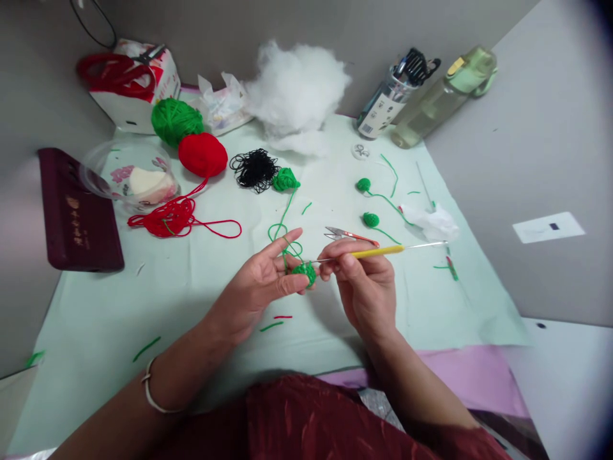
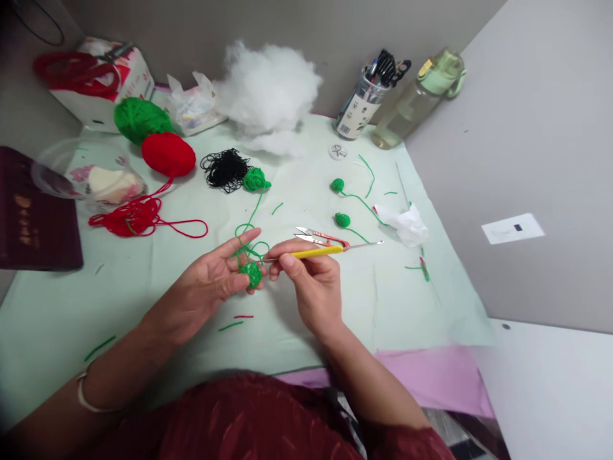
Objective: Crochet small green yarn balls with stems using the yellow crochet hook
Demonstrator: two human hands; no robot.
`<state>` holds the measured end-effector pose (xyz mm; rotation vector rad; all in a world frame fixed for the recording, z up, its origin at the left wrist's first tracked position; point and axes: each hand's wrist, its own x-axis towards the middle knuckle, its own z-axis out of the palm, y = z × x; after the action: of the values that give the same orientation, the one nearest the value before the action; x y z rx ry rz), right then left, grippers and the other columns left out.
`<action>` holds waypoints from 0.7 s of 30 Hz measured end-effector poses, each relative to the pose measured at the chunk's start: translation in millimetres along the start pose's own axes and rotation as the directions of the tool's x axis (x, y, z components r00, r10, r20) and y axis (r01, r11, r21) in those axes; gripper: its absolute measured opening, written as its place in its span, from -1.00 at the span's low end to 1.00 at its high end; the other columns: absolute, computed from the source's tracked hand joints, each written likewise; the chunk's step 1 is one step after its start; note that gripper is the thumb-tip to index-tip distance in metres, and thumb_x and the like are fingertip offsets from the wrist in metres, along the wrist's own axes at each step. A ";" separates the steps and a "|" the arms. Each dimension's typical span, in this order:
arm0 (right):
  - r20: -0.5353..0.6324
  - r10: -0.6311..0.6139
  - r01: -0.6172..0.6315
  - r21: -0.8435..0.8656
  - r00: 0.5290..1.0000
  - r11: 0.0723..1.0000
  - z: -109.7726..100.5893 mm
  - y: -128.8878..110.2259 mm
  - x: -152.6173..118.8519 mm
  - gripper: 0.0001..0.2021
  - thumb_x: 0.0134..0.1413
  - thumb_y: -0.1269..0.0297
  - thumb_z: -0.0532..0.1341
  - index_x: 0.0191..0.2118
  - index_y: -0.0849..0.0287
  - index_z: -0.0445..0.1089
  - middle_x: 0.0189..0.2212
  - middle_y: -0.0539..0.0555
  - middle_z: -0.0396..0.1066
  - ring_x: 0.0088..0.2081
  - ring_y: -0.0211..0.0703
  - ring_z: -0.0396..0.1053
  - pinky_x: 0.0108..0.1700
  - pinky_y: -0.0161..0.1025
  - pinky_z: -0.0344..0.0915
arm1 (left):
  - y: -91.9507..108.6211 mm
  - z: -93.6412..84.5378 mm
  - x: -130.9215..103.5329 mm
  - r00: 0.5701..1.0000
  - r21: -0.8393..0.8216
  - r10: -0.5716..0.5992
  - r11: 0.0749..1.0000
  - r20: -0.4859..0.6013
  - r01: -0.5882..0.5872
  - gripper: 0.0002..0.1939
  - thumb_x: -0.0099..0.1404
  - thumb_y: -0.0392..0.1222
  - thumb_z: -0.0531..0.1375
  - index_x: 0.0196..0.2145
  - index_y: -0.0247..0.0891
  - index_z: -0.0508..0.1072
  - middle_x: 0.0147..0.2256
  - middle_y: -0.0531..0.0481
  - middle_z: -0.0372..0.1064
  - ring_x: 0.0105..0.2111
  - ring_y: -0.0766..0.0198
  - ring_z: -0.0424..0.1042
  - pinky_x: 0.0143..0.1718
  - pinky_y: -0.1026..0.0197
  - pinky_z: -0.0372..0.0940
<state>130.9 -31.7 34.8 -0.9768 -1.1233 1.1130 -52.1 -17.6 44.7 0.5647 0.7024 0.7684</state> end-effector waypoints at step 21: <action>0.216 -0.103 0.152 -0.225 0.971 0.962 -0.3 -15.4 -4.6 -0.83 0.30 0.27 0.38 -0.05 -0.08 0.67 -0.17 0.05 0.65 -0.11 -0.07 0.57 -0.08 -0.08 0.56 | -0.1 -5.8 2.6 0.992 0.150 0.104 0.982 0.066 -0.113 0.12 0.12 -0.37 0.51 0.50 0.10 0.14 -0.22 0.11 0.40 -0.19 0.29 0.44 -0.08 0.24 0.34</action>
<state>133.5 -39.1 48.8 -0.9756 -1.4940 1.0032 -55.0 -14.5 40.0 0.7672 0.6848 0.8005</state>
